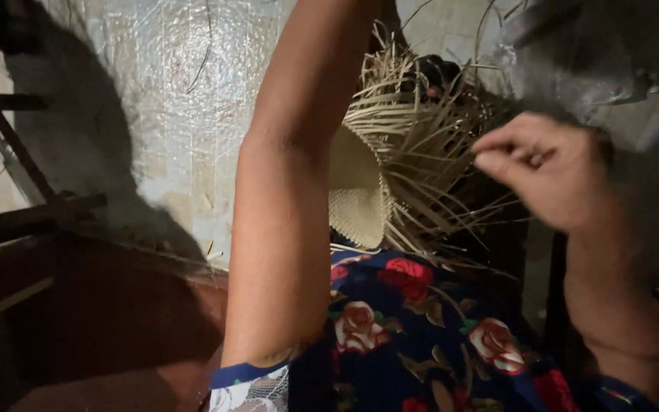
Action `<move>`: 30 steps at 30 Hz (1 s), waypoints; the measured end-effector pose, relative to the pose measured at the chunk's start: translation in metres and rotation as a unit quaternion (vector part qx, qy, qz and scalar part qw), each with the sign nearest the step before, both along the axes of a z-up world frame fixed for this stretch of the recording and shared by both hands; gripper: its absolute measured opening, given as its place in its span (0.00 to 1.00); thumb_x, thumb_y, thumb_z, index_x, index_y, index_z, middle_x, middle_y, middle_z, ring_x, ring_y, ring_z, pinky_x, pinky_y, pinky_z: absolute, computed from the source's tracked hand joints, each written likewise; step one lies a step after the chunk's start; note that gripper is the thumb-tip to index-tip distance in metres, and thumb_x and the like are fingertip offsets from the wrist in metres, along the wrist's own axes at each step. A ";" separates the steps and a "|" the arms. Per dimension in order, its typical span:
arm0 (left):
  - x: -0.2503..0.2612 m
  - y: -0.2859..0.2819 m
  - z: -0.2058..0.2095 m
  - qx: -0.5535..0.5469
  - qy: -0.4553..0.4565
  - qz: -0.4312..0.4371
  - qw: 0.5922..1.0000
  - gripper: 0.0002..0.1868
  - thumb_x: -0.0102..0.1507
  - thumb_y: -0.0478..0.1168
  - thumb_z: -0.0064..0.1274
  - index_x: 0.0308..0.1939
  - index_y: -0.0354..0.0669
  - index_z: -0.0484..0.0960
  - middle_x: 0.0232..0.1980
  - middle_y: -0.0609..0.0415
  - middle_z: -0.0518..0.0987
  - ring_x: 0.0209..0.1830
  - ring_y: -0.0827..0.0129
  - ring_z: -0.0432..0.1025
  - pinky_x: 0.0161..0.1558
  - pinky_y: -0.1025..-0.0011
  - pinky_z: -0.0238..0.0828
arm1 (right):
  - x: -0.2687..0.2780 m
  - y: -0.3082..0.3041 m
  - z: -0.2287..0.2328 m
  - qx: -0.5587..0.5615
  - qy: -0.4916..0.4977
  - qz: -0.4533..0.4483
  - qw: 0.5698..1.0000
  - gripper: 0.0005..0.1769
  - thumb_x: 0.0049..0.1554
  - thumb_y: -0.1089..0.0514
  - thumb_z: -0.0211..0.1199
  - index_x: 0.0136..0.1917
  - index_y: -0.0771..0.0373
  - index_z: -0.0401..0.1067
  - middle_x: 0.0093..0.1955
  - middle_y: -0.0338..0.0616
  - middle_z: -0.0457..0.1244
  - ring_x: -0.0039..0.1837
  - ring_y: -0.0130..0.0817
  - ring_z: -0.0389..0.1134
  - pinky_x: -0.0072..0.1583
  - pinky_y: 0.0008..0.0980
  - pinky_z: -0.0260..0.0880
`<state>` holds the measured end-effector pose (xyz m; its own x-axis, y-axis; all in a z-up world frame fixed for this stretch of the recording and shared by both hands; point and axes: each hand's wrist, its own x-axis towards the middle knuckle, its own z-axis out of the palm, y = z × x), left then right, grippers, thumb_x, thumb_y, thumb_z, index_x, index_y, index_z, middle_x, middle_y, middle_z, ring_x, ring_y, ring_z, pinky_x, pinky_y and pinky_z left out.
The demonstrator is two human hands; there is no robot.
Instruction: Finishing a hand-woven straw hat by weaving in loose ends and trimming excess material with scissors.
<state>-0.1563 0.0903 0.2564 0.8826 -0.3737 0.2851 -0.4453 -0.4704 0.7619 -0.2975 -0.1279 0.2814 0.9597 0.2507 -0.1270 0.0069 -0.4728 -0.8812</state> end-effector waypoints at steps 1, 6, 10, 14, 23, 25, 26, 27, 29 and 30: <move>-0.005 0.000 0.002 -0.004 0.003 0.004 1.000 0.02 0.56 0.36 0.47 0.30 0.43 0.72 0.26 0.56 0.74 0.23 0.73 0.67 0.23 0.78 0.64 | -0.004 0.005 -0.001 0.002 0.001 0.003 1.000 0.03 0.53 0.70 0.58 0.43 0.70 0.71 0.37 0.48 0.63 0.33 0.27 0.61 0.34 0.16 0.63; -0.029 0.004 0.018 -0.022 0.018 0.023 0.999 0.04 0.59 0.39 0.44 0.32 0.42 0.71 0.26 0.55 0.73 0.23 0.73 0.67 0.24 0.79 0.65 | -0.016 0.023 0.000 0.067 0.041 0.014 0.997 0.06 0.51 0.69 0.58 0.44 0.70 0.72 0.37 0.44 0.60 0.34 0.26 0.58 0.34 0.24 0.56; -0.056 0.005 0.027 -0.042 0.029 0.036 0.998 0.06 0.61 0.41 0.42 0.34 0.42 0.70 0.27 0.54 0.73 0.23 0.73 0.67 0.25 0.80 0.66 | -0.032 0.031 -0.012 0.070 -0.022 0.042 0.996 0.05 0.51 0.70 0.57 0.42 0.68 0.73 0.38 0.44 0.61 0.37 0.27 0.61 0.38 0.22 0.57; -0.112 0.023 0.007 -0.116 0.143 0.079 0.980 0.07 0.61 0.42 0.46 0.36 0.43 0.73 0.30 0.51 0.74 0.30 0.71 0.69 0.31 0.76 0.67 | -0.038 0.036 -0.028 -0.019 -0.012 0.012 1.000 0.11 0.48 0.61 0.65 0.44 0.67 0.71 0.41 0.44 0.60 0.38 0.34 0.62 0.39 0.28 0.61; -0.188 0.009 -0.063 -0.291 0.371 0.119 0.874 0.24 0.45 0.32 0.62 0.42 0.38 0.70 0.32 0.53 0.72 0.33 0.71 0.68 0.34 0.75 0.70 | -0.054 0.048 -0.075 -0.110 -0.026 0.035 0.993 0.17 0.47 0.54 0.68 0.38 0.68 0.65 0.36 0.49 0.57 0.40 0.53 0.63 0.36 0.42 0.62; -0.186 0.002 -0.065 -0.277 0.357 0.128 0.883 0.24 0.44 0.31 0.62 0.42 0.37 0.69 0.31 0.51 0.71 0.32 0.69 0.67 0.32 0.73 0.70 | -0.055 0.048 -0.076 -0.091 -0.028 0.020 0.995 0.15 0.49 0.54 0.66 0.34 0.65 0.65 0.32 0.48 0.56 0.39 0.53 0.62 0.35 0.39 0.59; -0.184 -0.001 -0.065 -0.271 0.347 0.147 0.886 0.23 0.45 0.32 0.59 0.42 0.37 0.70 0.31 0.51 0.71 0.33 0.68 0.67 0.32 0.71 0.70 | -0.053 0.048 -0.070 -0.034 -0.007 0.027 0.999 0.13 0.48 0.56 0.66 0.33 0.64 0.65 0.30 0.46 0.56 0.36 0.46 0.62 0.34 0.34 0.57; -0.182 -0.004 -0.065 -0.265 0.336 0.167 0.888 0.21 0.46 0.32 0.57 0.43 0.37 0.70 0.31 0.50 0.72 0.33 0.68 0.67 0.32 0.70 0.69 | -0.051 0.047 -0.063 0.025 0.013 0.034 0.999 0.11 0.47 0.58 0.65 0.32 0.62 0.66 0.29 0.43 0.56 0.32 0.38 0.62 0.34 0.28 0.55; -0.179 -0.014 -0.072 -0.283 0.328 0.201 0.879 0.19 0.47 0.32 0.56 0.41 0.39 0.72 0.30 0.50 0.72 0.32 0.69 0.68 0.31 0.71 0.69 | -0.049 0.049 -0.042 0.083 0.022 0.050 0.995 0.09 0.47 0.58 0.65 0.32 0.62 0.68 0.30 0.42 0.57 0.32 0.31 0.60 0.34 0.26 0.55; -0.179 -0.020 -0.076 -0.299 0.323 0.238 0.866 0.16 0.49 0.32 0.55 0.40 0.40 0.74 0.29 0.51 0.73 0.31 0.71 0.69 0.29 0.73 0.68 | -0.048 0.050 -0.032 0.141 0.034 0.067 0.987 0.07 0.47 0.58 0.65 0.33 0.62 0.70 0.30 0.41 0.58 0.32 0.23 0.58 0.34 0.23 0.56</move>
